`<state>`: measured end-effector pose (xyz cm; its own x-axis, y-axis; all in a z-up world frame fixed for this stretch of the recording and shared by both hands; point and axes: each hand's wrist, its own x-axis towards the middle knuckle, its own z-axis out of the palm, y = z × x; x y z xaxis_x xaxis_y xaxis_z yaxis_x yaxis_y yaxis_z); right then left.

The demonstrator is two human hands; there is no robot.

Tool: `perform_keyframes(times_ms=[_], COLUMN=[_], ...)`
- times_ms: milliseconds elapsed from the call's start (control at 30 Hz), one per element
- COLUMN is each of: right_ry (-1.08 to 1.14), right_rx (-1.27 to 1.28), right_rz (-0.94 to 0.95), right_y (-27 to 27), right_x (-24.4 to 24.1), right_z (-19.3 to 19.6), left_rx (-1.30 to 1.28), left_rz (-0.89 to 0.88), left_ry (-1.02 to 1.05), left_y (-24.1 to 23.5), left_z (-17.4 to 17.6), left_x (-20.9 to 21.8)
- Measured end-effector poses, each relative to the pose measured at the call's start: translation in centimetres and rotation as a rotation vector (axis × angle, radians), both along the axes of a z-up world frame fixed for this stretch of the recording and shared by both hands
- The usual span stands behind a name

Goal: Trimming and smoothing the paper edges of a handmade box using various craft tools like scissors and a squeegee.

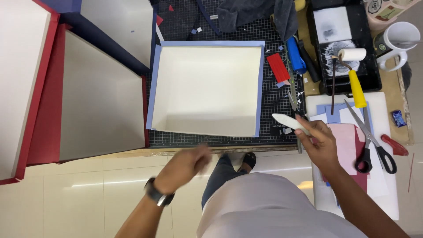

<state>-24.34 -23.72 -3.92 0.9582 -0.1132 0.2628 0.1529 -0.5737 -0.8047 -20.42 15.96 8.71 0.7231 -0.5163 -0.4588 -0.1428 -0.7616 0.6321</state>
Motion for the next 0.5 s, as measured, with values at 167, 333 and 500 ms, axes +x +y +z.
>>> perform_keyframes(times_ms=[167,333,500], right_ry=[-0.045,-0.077,-0.119], right_rx=[-0.107,-0.19,-0.402], right_rz=[0.025,0.053,0.088], right_y=[-0.8,0.3,1.3], right_x=[-2.0,-1.8,-0.3], right_z=[-3.8,-3.3,-1.7], left_rx=[-0.392,-0.303,-0.585], left_rz=[0.183,0.151,0.283], left_ry=[-0.225,0.055,0.358], left_y=[-8.0,-13.2,-13.1], left_z=[-3.3,-9.1,-14.3], left_x=[6.0,9.1,9.5])
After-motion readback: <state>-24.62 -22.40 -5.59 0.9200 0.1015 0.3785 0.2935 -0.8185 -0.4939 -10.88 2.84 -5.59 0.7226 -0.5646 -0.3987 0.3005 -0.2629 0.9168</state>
